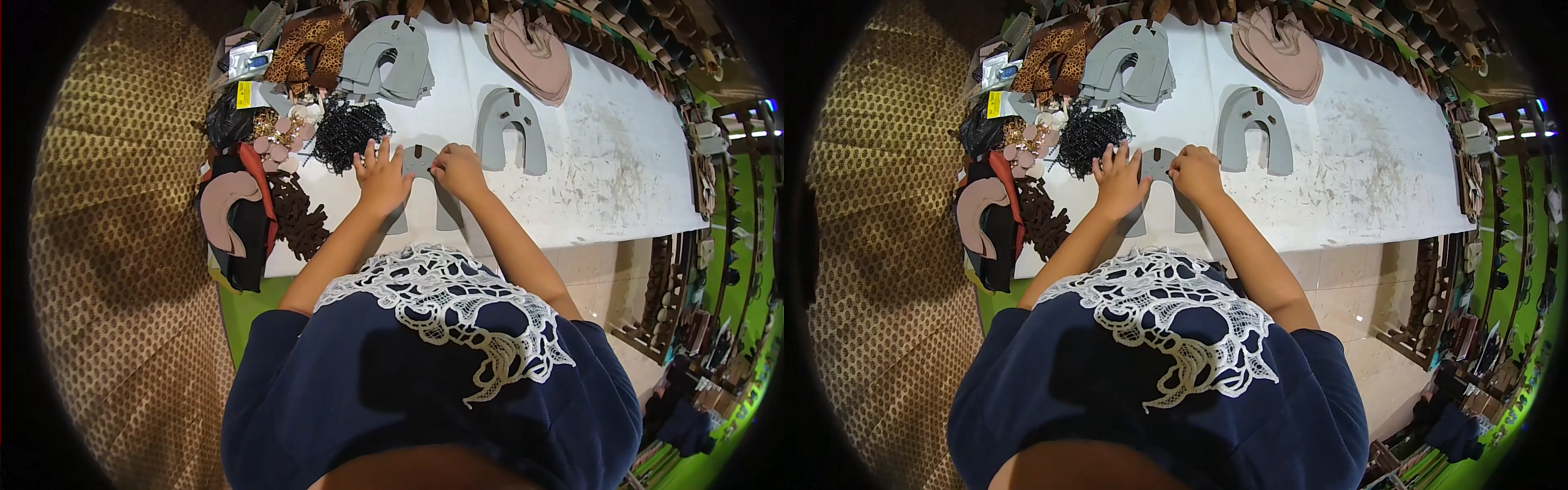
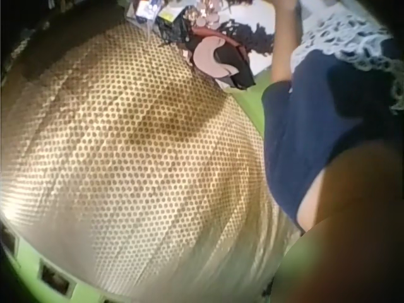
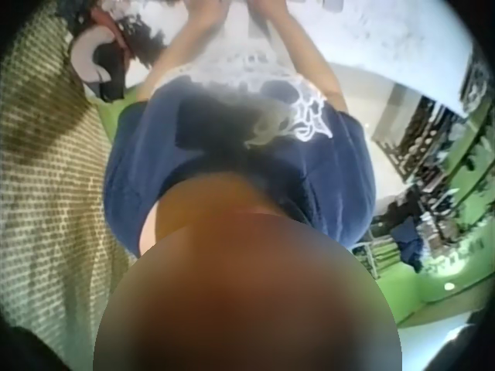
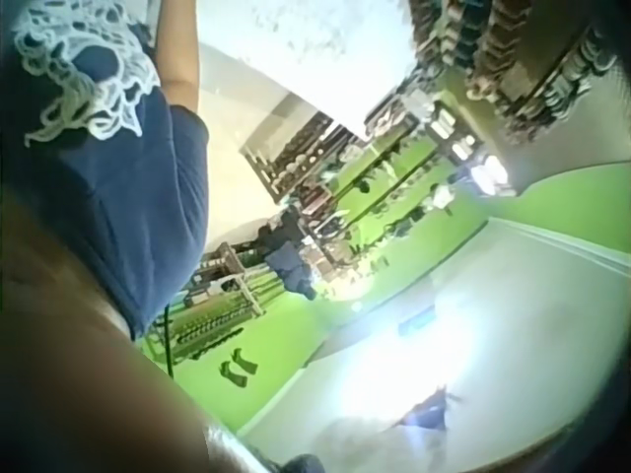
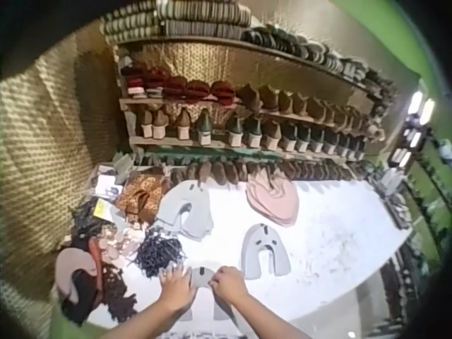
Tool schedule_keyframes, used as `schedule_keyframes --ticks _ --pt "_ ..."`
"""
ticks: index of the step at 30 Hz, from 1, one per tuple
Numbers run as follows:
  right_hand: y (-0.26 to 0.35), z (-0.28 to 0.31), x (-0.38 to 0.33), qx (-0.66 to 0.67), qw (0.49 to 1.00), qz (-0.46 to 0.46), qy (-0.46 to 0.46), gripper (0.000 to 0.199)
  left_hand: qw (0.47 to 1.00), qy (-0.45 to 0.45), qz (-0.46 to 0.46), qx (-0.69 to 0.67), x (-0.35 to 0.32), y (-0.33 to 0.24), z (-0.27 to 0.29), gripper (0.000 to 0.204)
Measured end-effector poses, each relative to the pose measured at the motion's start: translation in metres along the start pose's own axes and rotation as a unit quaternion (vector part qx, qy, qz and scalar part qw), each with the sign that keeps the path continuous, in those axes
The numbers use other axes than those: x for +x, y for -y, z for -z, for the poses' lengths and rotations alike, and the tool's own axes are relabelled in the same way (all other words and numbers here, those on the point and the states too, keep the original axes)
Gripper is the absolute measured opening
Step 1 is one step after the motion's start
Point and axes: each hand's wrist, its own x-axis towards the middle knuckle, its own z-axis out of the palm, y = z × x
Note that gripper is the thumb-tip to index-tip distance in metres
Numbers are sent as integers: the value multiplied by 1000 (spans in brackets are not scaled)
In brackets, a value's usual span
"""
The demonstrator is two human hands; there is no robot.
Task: Manually aligning and assembling components of shoe uppers on a manufacturing workbench.
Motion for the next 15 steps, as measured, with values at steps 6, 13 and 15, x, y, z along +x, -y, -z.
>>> schedule_keyframes --ticks 6,13,15 --pt "4 2 -4 42 997 -20 -56 9 1000 5 -10 -5 4 -1 2 52" --pt "-1 -5 -9 68 994 31 -79 10 999 14 -2 -37 23 8 6 33" --pt "0 -5 -14 9 991 98 -91 10 996 -29 -72 -49 26 10 9 25"
